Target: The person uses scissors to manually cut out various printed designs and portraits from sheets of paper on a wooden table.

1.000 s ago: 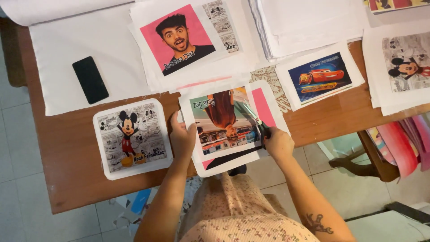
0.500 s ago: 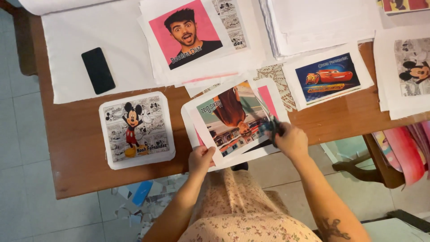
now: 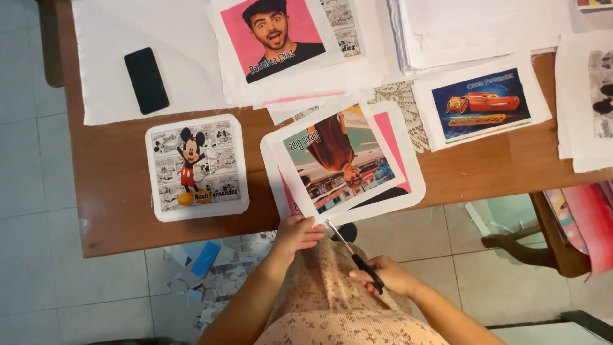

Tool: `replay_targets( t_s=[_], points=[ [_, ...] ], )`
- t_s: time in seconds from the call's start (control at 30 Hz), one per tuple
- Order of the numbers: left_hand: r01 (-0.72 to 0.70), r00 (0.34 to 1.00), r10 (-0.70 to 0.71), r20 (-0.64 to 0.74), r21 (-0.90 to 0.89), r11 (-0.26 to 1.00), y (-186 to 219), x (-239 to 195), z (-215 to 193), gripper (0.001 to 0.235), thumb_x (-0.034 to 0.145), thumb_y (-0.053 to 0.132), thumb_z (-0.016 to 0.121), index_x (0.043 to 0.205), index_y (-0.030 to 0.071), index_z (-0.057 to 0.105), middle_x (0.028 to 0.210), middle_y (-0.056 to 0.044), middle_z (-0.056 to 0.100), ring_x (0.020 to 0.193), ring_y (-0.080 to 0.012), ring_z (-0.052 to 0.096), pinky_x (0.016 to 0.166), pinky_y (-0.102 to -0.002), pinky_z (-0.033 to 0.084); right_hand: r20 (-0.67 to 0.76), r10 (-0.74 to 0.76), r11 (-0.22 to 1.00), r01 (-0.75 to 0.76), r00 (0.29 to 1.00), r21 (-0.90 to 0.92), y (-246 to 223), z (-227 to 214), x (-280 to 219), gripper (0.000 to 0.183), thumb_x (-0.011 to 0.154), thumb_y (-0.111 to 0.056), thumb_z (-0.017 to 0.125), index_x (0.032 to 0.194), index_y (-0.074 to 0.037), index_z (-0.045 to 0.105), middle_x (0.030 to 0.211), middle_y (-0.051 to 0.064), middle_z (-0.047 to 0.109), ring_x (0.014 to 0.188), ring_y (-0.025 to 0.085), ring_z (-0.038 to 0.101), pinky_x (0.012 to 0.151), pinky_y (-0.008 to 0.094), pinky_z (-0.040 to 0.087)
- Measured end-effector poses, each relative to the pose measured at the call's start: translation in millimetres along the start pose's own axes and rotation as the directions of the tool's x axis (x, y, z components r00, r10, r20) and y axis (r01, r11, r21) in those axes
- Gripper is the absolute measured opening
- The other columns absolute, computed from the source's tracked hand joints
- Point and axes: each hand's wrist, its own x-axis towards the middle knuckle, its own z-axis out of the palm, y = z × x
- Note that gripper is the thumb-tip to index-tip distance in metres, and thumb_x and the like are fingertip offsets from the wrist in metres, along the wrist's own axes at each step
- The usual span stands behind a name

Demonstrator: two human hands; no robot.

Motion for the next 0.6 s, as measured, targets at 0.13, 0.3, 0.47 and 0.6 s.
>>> replay_targets(
  t_s=[0.13, 0.3, 0.47, 0.6],
  points=[
    [-0.001, 0.999, 0.002, -0.044, 0.024, 1.0, 1, -8, 1, 0.041, 0.092, 0.028, 0.063, 0.122, 0.0, 0.067, 0.113, -0.018, 0.079, 0.091, -0.0302, 0.078, 0.083, -0.039, 0.062, 0.005, -0.014, 0.997, 0.014, 1.0, -0.077, -8, 16, 7, 0.044, 0.085, -0.048, 0.082, 0.069, -0.01, 0.065, 0.058, 0.001, 0.066, 0.049, 0.009, 0.061, 0.054, 0.019, 0.053],
    [-0.04, 0.993, 0.046, -0.112, 0.054, 0.998, -3, -7, 1, 0.028, 0.091, 0.025, 0.067, 0.106, 0.001, 0.072, 0.104, -0.016, 0.081, 0.088, -0.0245, 0.079, 0.075, -0.034, 0.063, -0.049, -0.079, 0.996, 0.081, 0.996, 0.036, -10, 35, 22, 0.041, 0.083, -0.043, 0.084, 0.07, -0.01, 0.065, 0.057, 0.002, 0.064, 0.048, 0.01, 0.06, 0.053, 0.022, 0.056],
    [-0.072, 0.99, 0.078, -0.121, 0.053, 0.996, -14, 6, -3, 0.018, 0.091, 0.018, 0.066, 0.096, 0.002, 0.072, 0.091, -0.015, 0.08, 0.078, -0.021, 0.079, 0.065, -0.029, 0.062, -0.145, -0.095, 0.995, 0.088, 0.985, -0.052, -31, 59, 13, 0.046, 0.085, -0.047, 0.08, 0.06, -0.012, 0.063, 0.054, 0.004, 0.066, 0.047, 0.011, 0.061, 0.062, 0.024, 0.055],
    [-0.108, 0.986, 0.111, -0.126, 0.033, 0.994, -18, 11, -8, 0.015, 0.092, 0.015, 0.069, 0.096, 0.001, 0.071, 0.09, -0.016, 0.08, 0.078, -0.0214, 0.079, 0.059, -0.027, 0.06, -0.144, -0.09, 0.995, 0.095, 0.985, 0.03, -31, 68, 21, 0.045, 0.085, -0.046, 0.081, 0.067, -0.011, 0.061, 0.058, 0.005, 0.066, 0.047, 0.011, 0.059, 0.055, 0.024, 0.055]
  ],
)
